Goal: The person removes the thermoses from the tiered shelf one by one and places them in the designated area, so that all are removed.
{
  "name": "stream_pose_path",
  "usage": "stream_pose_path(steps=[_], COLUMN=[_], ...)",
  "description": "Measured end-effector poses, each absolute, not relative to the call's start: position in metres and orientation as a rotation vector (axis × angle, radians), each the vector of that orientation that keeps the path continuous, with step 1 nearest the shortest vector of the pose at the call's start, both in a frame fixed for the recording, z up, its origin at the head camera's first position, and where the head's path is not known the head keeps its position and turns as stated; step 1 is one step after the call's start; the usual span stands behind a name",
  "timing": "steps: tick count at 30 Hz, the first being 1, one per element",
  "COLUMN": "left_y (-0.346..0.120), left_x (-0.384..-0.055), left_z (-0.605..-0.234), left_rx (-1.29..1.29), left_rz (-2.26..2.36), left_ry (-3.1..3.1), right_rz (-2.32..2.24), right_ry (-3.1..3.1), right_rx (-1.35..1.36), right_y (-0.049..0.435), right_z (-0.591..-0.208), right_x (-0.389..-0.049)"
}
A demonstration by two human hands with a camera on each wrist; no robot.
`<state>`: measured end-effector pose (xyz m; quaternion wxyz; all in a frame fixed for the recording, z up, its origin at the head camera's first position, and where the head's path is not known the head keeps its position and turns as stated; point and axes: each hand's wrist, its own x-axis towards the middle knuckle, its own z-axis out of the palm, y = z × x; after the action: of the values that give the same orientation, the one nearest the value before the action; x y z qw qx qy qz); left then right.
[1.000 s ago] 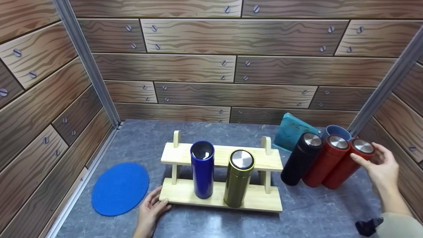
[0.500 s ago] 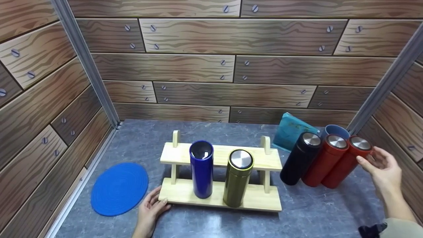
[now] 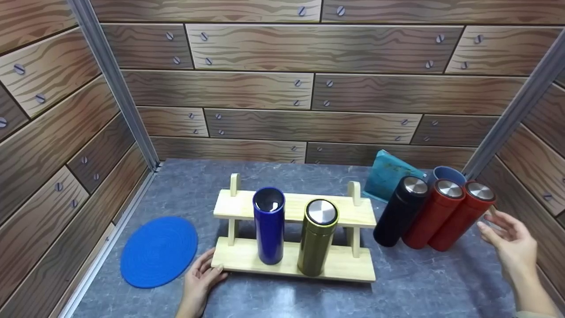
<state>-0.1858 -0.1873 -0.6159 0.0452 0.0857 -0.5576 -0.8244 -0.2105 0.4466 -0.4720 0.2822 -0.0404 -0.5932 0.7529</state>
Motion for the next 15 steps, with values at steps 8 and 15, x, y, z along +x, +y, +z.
stream_pose_path(steps=[8, 15], left_y=[-0.188, -0.187], left_x=[-0.186, -0.185], left_z=[-0.615, -0.616], left_rx=[0.287, 0.250], left_rz=[-2.520, -2.523], left_ry=[-1.702, -1.694], right_rz=[2.016, 1.982], right_ry=[-1.682, -1.763], right_rx=[0.014, 0.073], right_y=[0.431, 0.409], right_z=[-0.474, -0.474], right_x=[-0.202, -0.198])
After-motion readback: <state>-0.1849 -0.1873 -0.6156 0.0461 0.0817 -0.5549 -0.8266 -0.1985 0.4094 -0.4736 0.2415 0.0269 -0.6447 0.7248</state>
